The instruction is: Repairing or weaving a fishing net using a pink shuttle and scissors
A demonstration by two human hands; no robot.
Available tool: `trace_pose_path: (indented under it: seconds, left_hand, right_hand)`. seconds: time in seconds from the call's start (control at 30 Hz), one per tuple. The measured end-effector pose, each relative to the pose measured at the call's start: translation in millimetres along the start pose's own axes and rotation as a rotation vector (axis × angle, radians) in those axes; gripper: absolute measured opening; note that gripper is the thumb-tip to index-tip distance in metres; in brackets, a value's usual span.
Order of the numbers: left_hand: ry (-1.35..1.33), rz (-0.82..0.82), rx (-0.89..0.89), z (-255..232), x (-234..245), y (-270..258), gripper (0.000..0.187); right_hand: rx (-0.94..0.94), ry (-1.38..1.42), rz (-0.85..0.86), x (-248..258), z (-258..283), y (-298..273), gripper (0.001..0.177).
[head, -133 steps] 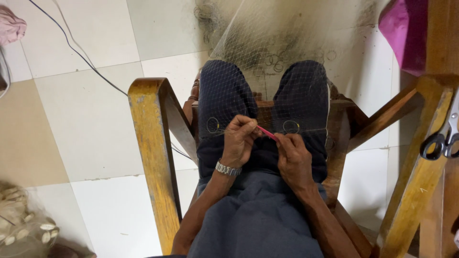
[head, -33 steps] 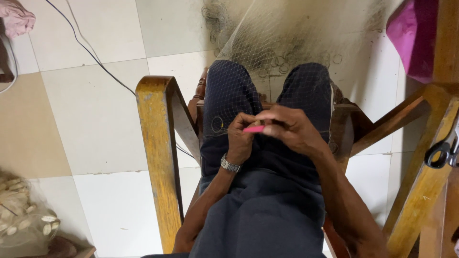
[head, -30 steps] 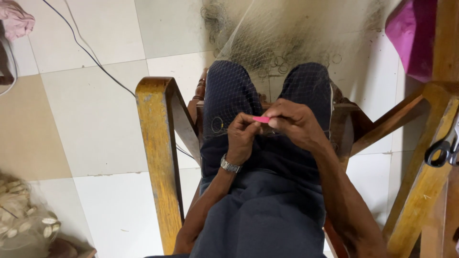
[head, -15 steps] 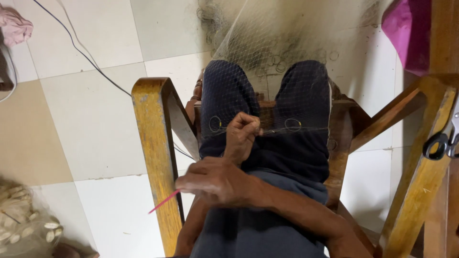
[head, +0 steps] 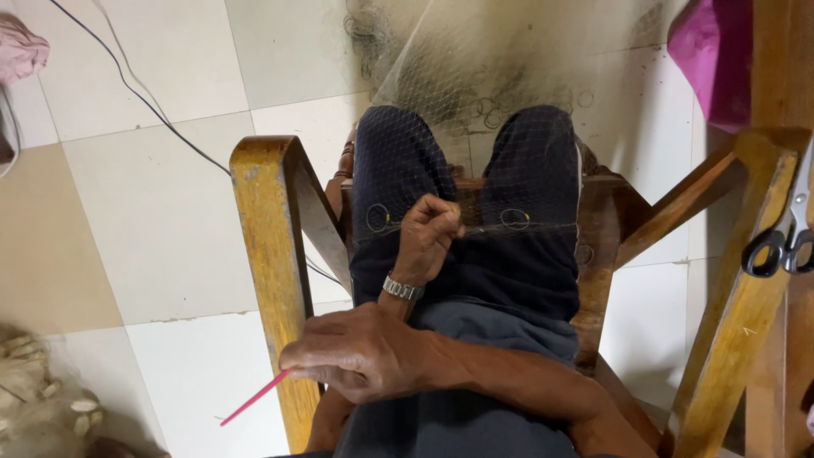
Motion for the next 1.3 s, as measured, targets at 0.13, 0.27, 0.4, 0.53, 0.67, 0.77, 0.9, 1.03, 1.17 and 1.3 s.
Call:
trace_pose_path:
  seconds: [0.13,0.27,0.4,0.53,0.67,0.77,0.9,1.03,1.17,1.3]
  left_hand:
    - [-0.075,0.010,-0.017,-4,-6,-1,0.013]
    - [-0.100,0.021,-0.022,-8,-11,-3,0.011]
    - [-0.060,0.024,-0.010,-13,-10,-8,0.011]
    - [-0.075,0.057,-0.015,-15,-9,-10,0.009]
    - [-0.104,0.077,-0.007,-11,-6,-10,0.008]
    - [-0.171,0.082,0.013,-5,-3,-9,0.005]
    - [-0.165,0.017,0.061,3,1,-4,0.007]
    - [-0.220,-0.167,0.203,27,17,-2,0.006]
    - [-0.303,-0.174,0.239,30,16,-1,0.002]
    - [-0.311,-0.175,0.243,36,18,-2,0.003]
  right_hand:
    - [0.043,0.106,-0.009,0,12,1,0.011]
    - [0.069,0.171,0.011,-5,16,14,0.008]
    - [0.058,0.300,-0.017,-12,0,25,0.004]
    - [0.047,0.359,-0.039,-12,-7,35,0.013]
    - [0.091,0.316,-0.073,-13,-11,43,0.013]
    - [0.113,0.263,-0.063,-12,-16,42,0.013]
    - [0.065,0.239,-0.068,-2,-15,40,0.015]
    - [0.075,0.414,-0.171,5,-27,33,0.018]
    - [0.064,0.376,-0.143,5,-28,31,0.020]
    - [0.088,0.384,-0.179,10,-22,32,0.019]
Point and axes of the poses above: each hand's wrist, its own y-axis towards the middle knuckle, its own x-axis out of the back of the hand, z = x × y, the point moved 10 cm from there along y, towards the middle knuckle, and after that the axes turned 12 degrees about y, right-handed, at the moved point
